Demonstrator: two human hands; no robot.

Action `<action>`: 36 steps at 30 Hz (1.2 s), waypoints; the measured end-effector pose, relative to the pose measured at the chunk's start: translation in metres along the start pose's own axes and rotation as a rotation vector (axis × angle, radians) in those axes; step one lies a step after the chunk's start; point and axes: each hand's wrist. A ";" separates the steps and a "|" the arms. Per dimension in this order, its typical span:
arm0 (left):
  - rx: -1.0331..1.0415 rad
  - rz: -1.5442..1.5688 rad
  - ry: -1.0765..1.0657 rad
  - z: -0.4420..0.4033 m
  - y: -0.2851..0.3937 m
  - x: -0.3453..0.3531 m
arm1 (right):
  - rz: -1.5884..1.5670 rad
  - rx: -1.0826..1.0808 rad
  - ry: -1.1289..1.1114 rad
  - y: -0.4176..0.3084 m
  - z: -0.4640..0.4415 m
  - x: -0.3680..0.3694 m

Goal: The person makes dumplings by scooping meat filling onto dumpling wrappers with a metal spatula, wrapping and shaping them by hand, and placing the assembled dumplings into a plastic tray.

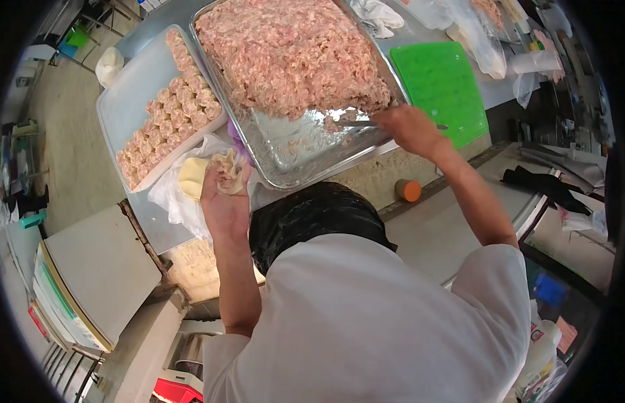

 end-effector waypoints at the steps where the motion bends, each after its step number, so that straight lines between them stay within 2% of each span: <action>1: -0.060 0.026 -0.116 -0.004 0.004 -0.014 | 0.028 -0.020 -0.014 0.004 -0.003 -0.004; 2: -0.117 0.051 -0.232 -0.007 0.007 -0.026 | 0.054 -0.041 -0.028 0.007 -0.005 -0.008; 5: -0.154 0.048 -0.262 -0.004 0.010 -0.033 | 0.030 0.096 -0.087 0.003 -0.005 -0.026; 8: -0.114 -0.019 -0.081 0.003 0.008 -0.028 | 0.090 0.036 0.010 0.001 -0.013 -0.011; 11: -0.097 -0.021 -0.018 0.001 0.003 -0.026 | -0.042 -0.039 -0.036 -0.009 -0.007 0.003; 14: -0.081 -0.001 -0.180 0.001 0.007 -0.032 | -0.081 -0.144 -0.066 -0.008 -0.012 0.005; 15: -0.068 -0.013 -0.145 0.002 0.007 -0.028 | -0.106 -0.184 -0.051 -0.009 -0.015 0.005; 18: -0.035 -0.045 -0.091 0.005 0.008 -0.019 | -0.203 -0.237 -0.087 -0.030 -0.026 0.008; 21: -0.013 -0.074 -0.130 0.003 0.008 -0.026 | -0.538 -0.163 -0.130 -0.035 -0.037 0.016; 24: 0.024 -0.089 -0.137 0.004 0.010 -0.031 | -0.190 -0.139 -0.027 -0.043 -0.049 0.020; 28: 0.043 -0.064 -0.083 0.006 0.014 -0.038 | -0.263 -0.283 -0.060 -0.065 -0.046 0.037; 31: 0.015 0.005 -0.033 0.009 0.017 -0.033 | -0.247 -0.288 -0.192 -0.076 -0.049 0.024; 34: -0.005 0.051 0.030 0.013 0.017 -0.019 | -0.573 -0.295 -0.328 -0.072 -0.051 0.013; 36: -0.012 0.111 0.002 0.009 0.013 -0.018 | -0.858 -0.090 -0.388 -0.080 -0.042 -0.009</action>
Point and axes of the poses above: each hand's wrist, its own z-axis away from the middle knuckle, its own x-axis out of the palm, y = z × x, and after that the axes turned 10 degrees about y, right-handed
